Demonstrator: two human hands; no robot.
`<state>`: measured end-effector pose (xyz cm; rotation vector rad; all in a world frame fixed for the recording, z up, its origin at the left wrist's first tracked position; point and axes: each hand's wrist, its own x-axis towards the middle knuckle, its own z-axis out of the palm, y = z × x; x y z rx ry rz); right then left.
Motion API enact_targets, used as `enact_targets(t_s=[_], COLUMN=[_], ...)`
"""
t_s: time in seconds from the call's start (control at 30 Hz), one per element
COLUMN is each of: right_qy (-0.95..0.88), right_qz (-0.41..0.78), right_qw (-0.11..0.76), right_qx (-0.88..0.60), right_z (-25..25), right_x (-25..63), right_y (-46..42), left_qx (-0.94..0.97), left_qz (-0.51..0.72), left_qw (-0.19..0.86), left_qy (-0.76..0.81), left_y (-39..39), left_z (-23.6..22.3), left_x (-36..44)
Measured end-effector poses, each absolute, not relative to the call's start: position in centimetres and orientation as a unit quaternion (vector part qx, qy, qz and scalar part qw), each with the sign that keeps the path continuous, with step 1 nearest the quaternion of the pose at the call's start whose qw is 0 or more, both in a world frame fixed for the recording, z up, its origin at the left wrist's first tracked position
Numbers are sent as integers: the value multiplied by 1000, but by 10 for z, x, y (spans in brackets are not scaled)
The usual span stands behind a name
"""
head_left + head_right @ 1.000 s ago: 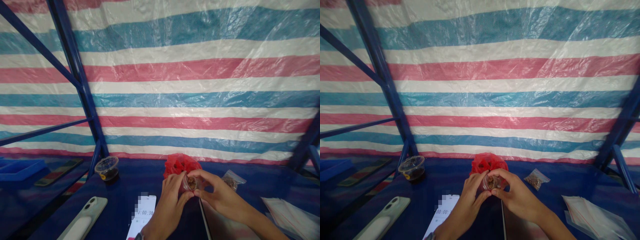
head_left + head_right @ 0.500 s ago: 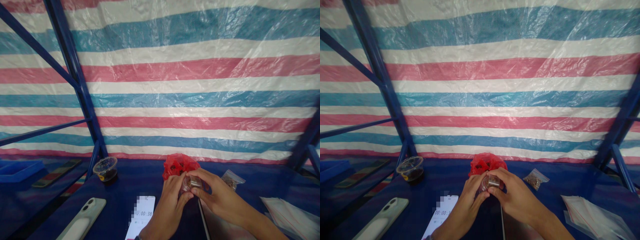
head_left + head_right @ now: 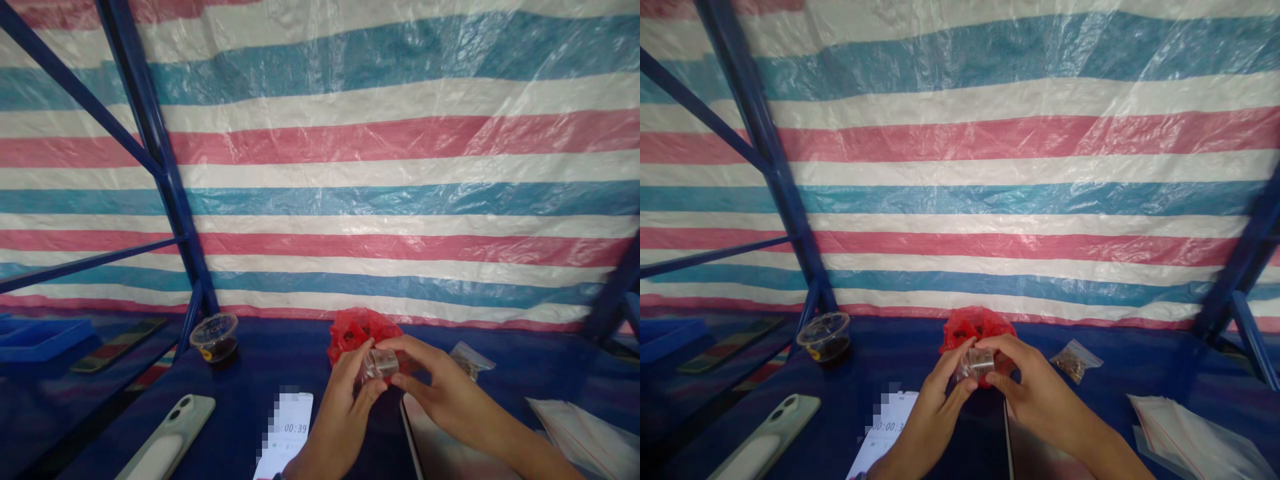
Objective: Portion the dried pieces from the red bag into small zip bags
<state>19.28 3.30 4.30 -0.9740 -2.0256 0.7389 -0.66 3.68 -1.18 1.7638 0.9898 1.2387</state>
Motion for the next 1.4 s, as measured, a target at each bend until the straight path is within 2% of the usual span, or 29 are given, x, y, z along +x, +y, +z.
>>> enact_targets(t_s=[0.13, 0.4, 0.67, 0.9, 1.17, 1.33, 1.4], right_qy=[-832, -844, -820, -842, -831, -840, -837], right_qz=[190, 138, 189, 213, 160, 174, 185], right_qw=[349, 296, 335, 308, 299, 294, 294], right_qx=[-388, -425, -423, -388, -440, -421, -423], right_z=[45, 51, 56, 64, 65, 70, 70], right_x=[192, 187, 185, 190, 183, 186, 187], right_y=[31, 22, 20, 16, 15, 16, 18], left_qx=[695, 678, 741, 740, 690, 633, 621], left_qz=[463, 461, 415, 409, 440, 462, 476], left_qw=[376, 376, 359, 357, 398, 525, 538], left_qy=[401, 433, 387, 397, 415, 332, 313], left_y=[34, 38, 32, 28, 30, 31, 30], left_z=[-13, -14, -11, -6, 2, 4, 2], left_x=[-6, -7, -13, -11, -4, 5, 7])
